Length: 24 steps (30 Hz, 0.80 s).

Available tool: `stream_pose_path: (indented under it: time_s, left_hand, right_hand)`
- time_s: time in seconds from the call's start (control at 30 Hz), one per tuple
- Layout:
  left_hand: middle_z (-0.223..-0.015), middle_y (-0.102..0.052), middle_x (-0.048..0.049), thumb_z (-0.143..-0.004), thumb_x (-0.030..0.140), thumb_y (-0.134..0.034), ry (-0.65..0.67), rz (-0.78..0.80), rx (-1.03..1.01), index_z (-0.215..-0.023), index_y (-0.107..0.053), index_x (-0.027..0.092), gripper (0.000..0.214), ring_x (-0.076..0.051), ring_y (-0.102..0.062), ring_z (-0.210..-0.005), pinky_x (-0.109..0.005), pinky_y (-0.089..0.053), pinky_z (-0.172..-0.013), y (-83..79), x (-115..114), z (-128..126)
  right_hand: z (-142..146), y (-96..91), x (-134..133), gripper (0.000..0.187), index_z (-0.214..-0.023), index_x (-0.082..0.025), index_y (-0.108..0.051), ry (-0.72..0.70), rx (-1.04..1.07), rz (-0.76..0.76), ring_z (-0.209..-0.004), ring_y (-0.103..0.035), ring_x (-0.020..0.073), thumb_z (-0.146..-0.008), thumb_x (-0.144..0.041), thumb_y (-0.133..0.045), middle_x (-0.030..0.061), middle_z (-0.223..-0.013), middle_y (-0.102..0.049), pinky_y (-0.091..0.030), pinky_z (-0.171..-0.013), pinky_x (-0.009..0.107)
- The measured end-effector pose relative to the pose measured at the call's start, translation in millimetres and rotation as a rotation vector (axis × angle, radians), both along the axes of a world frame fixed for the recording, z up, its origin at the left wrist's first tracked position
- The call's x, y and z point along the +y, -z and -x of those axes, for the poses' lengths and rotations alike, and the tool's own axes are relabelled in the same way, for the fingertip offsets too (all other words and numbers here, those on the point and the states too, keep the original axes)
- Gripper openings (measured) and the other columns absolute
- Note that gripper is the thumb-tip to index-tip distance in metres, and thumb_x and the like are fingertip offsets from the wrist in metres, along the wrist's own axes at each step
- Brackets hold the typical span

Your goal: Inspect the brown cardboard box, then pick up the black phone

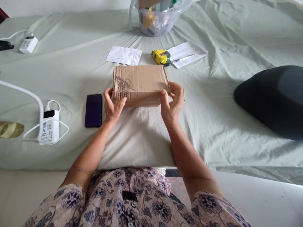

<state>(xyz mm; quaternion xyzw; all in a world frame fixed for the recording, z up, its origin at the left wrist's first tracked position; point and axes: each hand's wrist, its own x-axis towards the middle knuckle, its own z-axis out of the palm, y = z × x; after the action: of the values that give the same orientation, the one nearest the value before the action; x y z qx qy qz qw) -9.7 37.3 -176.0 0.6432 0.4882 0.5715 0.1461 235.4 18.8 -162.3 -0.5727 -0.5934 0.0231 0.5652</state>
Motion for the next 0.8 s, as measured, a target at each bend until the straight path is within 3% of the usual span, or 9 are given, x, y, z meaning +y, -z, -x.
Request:
stream_pose_path:
  time_s: [0.13, 0.2, 0.3, 0.43, 0.5, 0.6, 0.8]
  left_hand:
    - [-0.137, -0.058, -0.0188, -0.091, 0.073, -0.058, -0.028, -0.051, 0.083, -0.149, -0.033, 0.02, 0.082, -0.029, -0.062, -0.125, -0.043, -0.053, -0.104, -2.6, -2.9, -3.6]
    - [-0.148, -0.052, -0.0215, -0.094, 0.069, -0.054, -0.055, -0.117, 0.165, -0.15, -0.037, 0.02, 0.076, -0.031, -0.054, -0.139, -0.047, -0.048, -0.113, -5.4, -4.7, -5.1]
    - [-0.16, -0.042, -0.0194, -0.096, 0.065, -0.052, -0.07, -0.15, 0.302, -0.141, -0.053, 0.023, 0.062, -0.033, -0.036, -0.154, -0.057, -0.027, -0.127, -11.4, -9.2, -9.9]
    - [-0.164, -0.043, -0.0088, -0.099, 0.062, -0.044, -0.008, -0.033, 0.432, -0.137, -0.06, 0.031, 0.052, -0.03, -0.027, -0.159, -0.06, -0.001, -0.132, -16.4, -14.6, -17.9]
    - [-0.162, -0.046, -0.0062, -0.102, 0.061, -0.037, 0.026, 0.008, 0.482, -0.142, -0.057, 0.033, 0.053, -0.027, -0.025, -0.16, -0.057, 0.006, -0.132, -16.4, -14.7, -18.9]
    - [-0.16, -0.049, -0.0068, -0.102, 0.057, -0.042, 0.031, -0.015, 0.505, -0.146, -0.056, 0.032, 0.052, -0.028, -0.026, -0.16, -0.056, 0.008, -0.132, -14.6, -11.6, -16.2]
    - [-0.157, -0.053, -0.0094, -0.098, 0.056, -0.054, 0.059, -0.05, 0.387, -0.138, -0.063, 0.031, 0.048, -0.034, -0.03, -0.158, -0.06, 0.008, -0.131, -12.8, -5.5, -10.9]
  right_hand:
    - [0.9, -2.7, -2.4, 0.039, -0.133, -0.033, -0.06, 0.086, -0.276, -0.095, -0.135, -0.057, 0.0328, -0.1, -0.049, -0.049, 0.011, -0.138, -0.058, -0.048, -0.109, 0.063]
    - [11.0, -5.6, -6.4, 0.041, -0.137, -0.034, -0.059, 0.067, -0.422, -0.044, -0.145, -0.048, 0.0351, -0.1, -0.048, -0.048, 0.009, -0.146, -0.056, -0.036, -0.118, 0.068]
    - [36.1, -9.4, -15.0, 0.045, -0.145, -0.04, -0.053, -0.034, -0.575, 0.103, -0.155, -0.037, 0.0319, -0.102, -0.044, -0.045, 0.003, -0.158, -0.051, -0.019, -0.127, 0.067]
    - [60.5, -8.1, -21.6, 0.05, -0.151, -0.041, -0.047, -0.122, -0.664, 0.187, -0.158, -0.032, 0.0306, -0.102, -0.048, -0.045, 0.0013, -0.163, -0.048, -0.008, -0.13, 0.065]
    - [60.2, -6.7, -20.8, 0.051, -0.152, -0.04, -0.047, -0.123, -0.673, 0.199, -0.158, -0.031, 0.0308, -0.101, -0.051, -0.045, 0.0017, -0.163, -0.047, -0.006, -0.13, 0.064]
    - [47.3, -7.8, -16.6, 0.052, -0.151, -0.037, -0.049, -0.088, -0.605, 0.193, -0.158, -0.032, 0.032, -0.102, -0.052, -0.042, 0.0046, -0.162, -0.049, -0.007, -0.129, 0.067]
    - [14.4, -7.4, -2.3, 0.042, -0.137, -0.036, -0.062, 0.035, -0.302, 0.119, -0.151, -0.04, 0.035, -0.1, -0.048, -0.046, 0.0086, -0.153, -0.055, -0.025, -0.124, 0.069]
